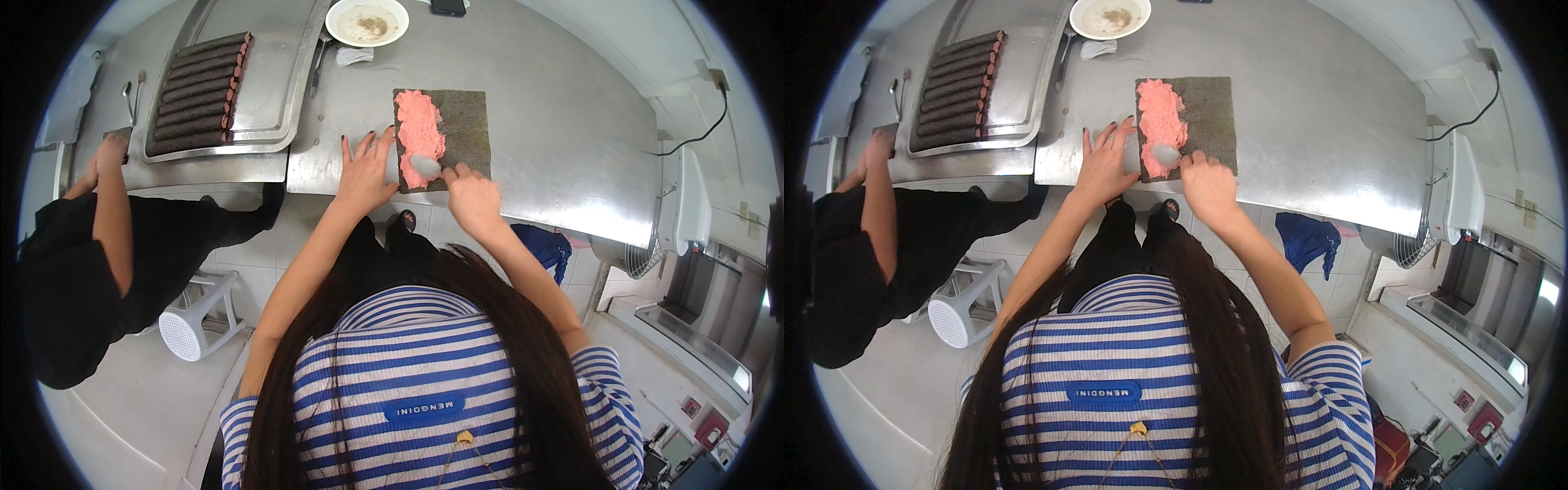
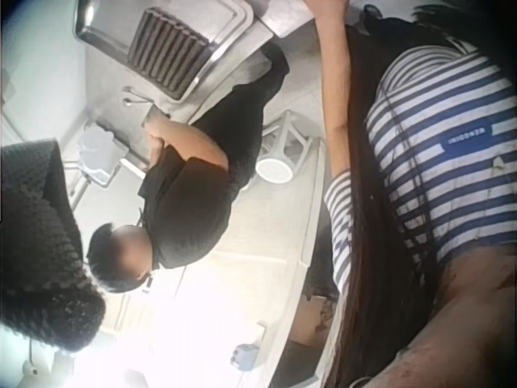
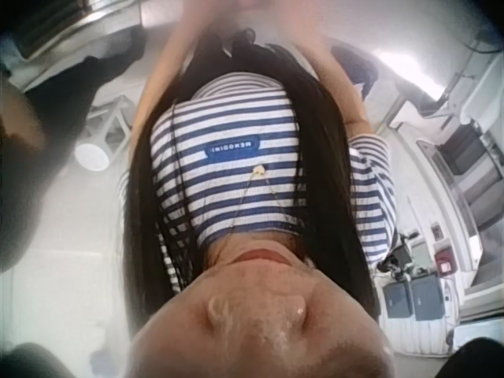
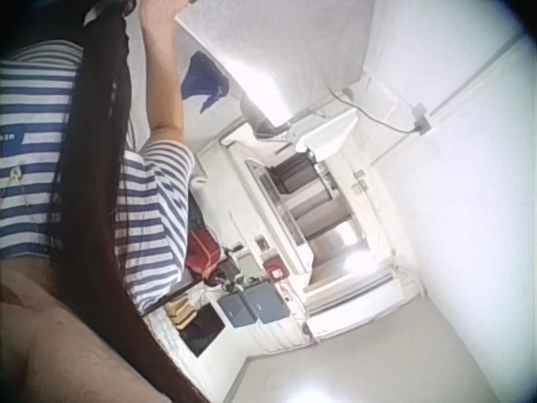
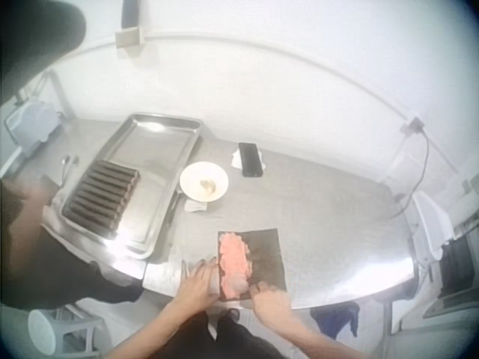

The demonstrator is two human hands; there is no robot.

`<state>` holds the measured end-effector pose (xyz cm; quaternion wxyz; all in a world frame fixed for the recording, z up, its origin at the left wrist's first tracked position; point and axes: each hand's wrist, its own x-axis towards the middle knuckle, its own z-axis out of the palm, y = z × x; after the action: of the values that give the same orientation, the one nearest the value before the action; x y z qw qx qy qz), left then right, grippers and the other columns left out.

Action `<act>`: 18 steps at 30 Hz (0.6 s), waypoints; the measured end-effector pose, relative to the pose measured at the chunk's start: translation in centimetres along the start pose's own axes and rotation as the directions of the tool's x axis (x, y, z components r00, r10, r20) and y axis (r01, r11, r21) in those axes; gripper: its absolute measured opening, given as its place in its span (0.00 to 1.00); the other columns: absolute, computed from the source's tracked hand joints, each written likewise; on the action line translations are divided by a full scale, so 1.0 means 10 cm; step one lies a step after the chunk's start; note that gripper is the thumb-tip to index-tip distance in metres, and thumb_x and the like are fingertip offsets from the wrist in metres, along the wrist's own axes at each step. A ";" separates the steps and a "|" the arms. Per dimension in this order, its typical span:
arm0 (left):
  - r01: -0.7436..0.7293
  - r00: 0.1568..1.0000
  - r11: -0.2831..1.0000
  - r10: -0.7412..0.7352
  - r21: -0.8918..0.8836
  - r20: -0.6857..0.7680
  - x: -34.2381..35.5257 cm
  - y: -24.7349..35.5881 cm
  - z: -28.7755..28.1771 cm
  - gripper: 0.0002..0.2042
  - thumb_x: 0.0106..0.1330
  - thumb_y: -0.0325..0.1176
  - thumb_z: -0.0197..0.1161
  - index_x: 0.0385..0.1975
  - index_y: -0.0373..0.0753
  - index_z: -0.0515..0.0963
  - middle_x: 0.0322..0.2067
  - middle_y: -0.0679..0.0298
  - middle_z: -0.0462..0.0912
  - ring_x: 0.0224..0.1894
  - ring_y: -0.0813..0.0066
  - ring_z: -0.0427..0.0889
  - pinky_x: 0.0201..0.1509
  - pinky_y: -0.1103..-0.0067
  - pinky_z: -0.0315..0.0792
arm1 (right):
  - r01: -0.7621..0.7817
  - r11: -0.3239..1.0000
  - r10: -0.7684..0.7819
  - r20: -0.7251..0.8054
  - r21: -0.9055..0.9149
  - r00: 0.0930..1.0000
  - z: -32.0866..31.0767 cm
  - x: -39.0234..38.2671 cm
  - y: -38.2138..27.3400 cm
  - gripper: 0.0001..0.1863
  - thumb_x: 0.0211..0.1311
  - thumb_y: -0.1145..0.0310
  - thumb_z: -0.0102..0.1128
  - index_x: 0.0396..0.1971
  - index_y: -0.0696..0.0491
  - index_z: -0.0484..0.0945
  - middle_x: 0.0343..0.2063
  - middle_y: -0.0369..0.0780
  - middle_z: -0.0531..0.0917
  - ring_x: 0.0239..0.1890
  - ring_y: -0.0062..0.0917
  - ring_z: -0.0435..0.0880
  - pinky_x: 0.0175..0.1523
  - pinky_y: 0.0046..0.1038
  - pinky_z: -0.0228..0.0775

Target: The person spreads a pink filling onto a sheet of nori using a spoon, then rolls the nori into a cylindrical shape. The finished roll is placed on a metal tray alongside other completed rolls.

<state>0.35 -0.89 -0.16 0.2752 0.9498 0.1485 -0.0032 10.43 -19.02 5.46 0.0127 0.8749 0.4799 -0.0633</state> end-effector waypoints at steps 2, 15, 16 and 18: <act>0.010 1.000 1.000 -0.010 0.014 0.008 0.00 0.01 0.00 0.48 0.45 0.34 0.73 0.67 0.41 0.49 0.59 0.62 0.70 0.68 0.56 0.59 0.69 0.44 0.42 | 0.024 0.999 -0.026 0.031 0.047 0.999 -0.01 -0.07 -0.02 0.09 0.50 0.75 0.53 0.31 0.54 0.80 0.29 0.42 0.79 0.31 0.37 0.83 0.33 0.37 0.77; 0.018 1.000 0.999 -0.018 0.048 -0.002 0.04 0.08 -0.03 0.50 0.44 0.34 0.74 0.68 0.40 0.49 0.58 0.53 0.70 0.67 0.55 0.60 0.69 0.43 0.41 | 0.054 0.998 -0.054 0.044 0.012 0.998 0.02 -0.14 0.07 0.06 0.49 0.74 0.54 0.27 0.56 0.80 0.30 0.42 0.80 0.33 0.34 0.84 0.34 0.35 0.77; 0.019 1.000 0.999 -0.019 0.042 0.006 0.04 0.08 -0.04 0.50 0.44 0.34 0.74 0.68 0.40 0.49 0.58 0.52 0.70 0.67 0.55 0.60 0.69 0.43 0.41 | 0.053 0.999 -0.053 0.039 -0.001 0.998 0.03 -0.16 0.09 0.06 0.50 0.74 0.54 0.26 0.56 0.80 0.30 0.42 0.80 0.33 0.34 0.84 0.33 0.34 0.77; 0.024 1.000 0.999 -0.025 0.042 0.018 0.04 0.08 -0.04 0.49 0.45 0.34 0.74 0.68 0.40 0.49 0.58 0.52 0.70 0.67 0.55 0.60 0.69 0.43 0.41 | 0.054 0.998 -0.053 0.044 -0.021 0.998 0.04 -0.17 0.15 0.06 0.50 0.73 0.55 0.26 0.55 0.80 0.30 0.41 0.80 0.33 0.33 0.84 0.33 0.35 0.77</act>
<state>0.96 -1.22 0.59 0.2567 0.9534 0.1575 -0.0184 10.76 -21.33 5.23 0.0311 0.8601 0.5033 -0.0776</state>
